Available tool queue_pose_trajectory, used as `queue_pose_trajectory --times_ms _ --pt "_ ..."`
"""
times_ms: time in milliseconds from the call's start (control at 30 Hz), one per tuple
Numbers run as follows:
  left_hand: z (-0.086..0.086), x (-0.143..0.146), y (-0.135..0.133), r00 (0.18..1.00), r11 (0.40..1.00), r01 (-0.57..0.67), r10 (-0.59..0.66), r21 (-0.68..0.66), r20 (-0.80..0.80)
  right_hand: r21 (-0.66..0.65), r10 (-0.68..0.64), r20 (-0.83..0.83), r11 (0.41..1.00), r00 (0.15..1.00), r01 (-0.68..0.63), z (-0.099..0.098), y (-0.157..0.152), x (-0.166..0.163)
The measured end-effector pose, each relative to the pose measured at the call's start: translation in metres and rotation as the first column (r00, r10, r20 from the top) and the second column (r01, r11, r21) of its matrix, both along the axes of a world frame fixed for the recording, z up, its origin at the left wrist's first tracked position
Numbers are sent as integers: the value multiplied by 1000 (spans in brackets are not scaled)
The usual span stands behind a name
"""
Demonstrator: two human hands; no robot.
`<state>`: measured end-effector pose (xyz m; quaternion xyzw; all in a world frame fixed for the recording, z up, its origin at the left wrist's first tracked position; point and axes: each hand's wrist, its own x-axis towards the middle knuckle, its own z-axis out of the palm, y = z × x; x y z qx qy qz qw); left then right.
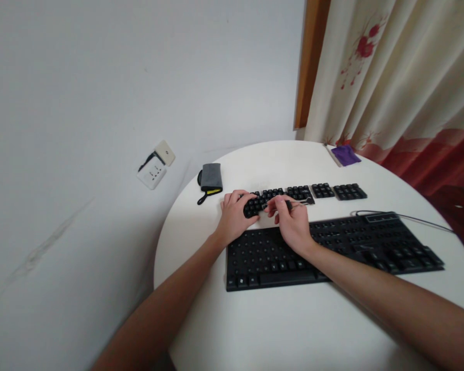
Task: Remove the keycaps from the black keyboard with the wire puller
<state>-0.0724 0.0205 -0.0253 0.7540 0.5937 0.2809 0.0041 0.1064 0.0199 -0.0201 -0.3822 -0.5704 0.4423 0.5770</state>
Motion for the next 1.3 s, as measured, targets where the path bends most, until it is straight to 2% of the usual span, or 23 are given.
queue_pose_trajectory --times_ms 200,333,500,567,667,800,900,1000,1133,1300 --pt "1 -1 0 1000 1000 21 -21 1 9 -4 19 -16 1000 1000 -19 0 -1 0" --pt "3 -3 2 991 996 58 -66 69 117 -2 15 -93 1000 996 -15 2 -1 -1" --pt "4 -9 6 956 981 -58 1 186 293 -12 35 -237 999 971 -39 8 2 -1" --pt "5 -10 7 950 976 -81 15 201 312 -3 61 -179 998 982 -63 12 1 4" --pt "6 -11 6 947 976 -82 12 204 320 31 61 4 998 998 -61 19 -3 20" --pt "7 -11 5 957 976 -48 -15 211 290 58 56 201 996 978 -69 21 -7 44" --pt "8 -12 5 978 985 13 -48 172 201 43 2 197 999 980 -11 19 -7 53" --pt "9 -12 3 995 995 59 -65 83 76 45 0 199 999 980 -10 14 -6 56" --pt "8 -11 0 998 999 50 -50 3 -31 41 40 216 998 975 -50 9 -7 58" --pt "7 -10 0 997 999 36 -37 -21 -70 23 39 199 999 979 -44 9 -9 62"
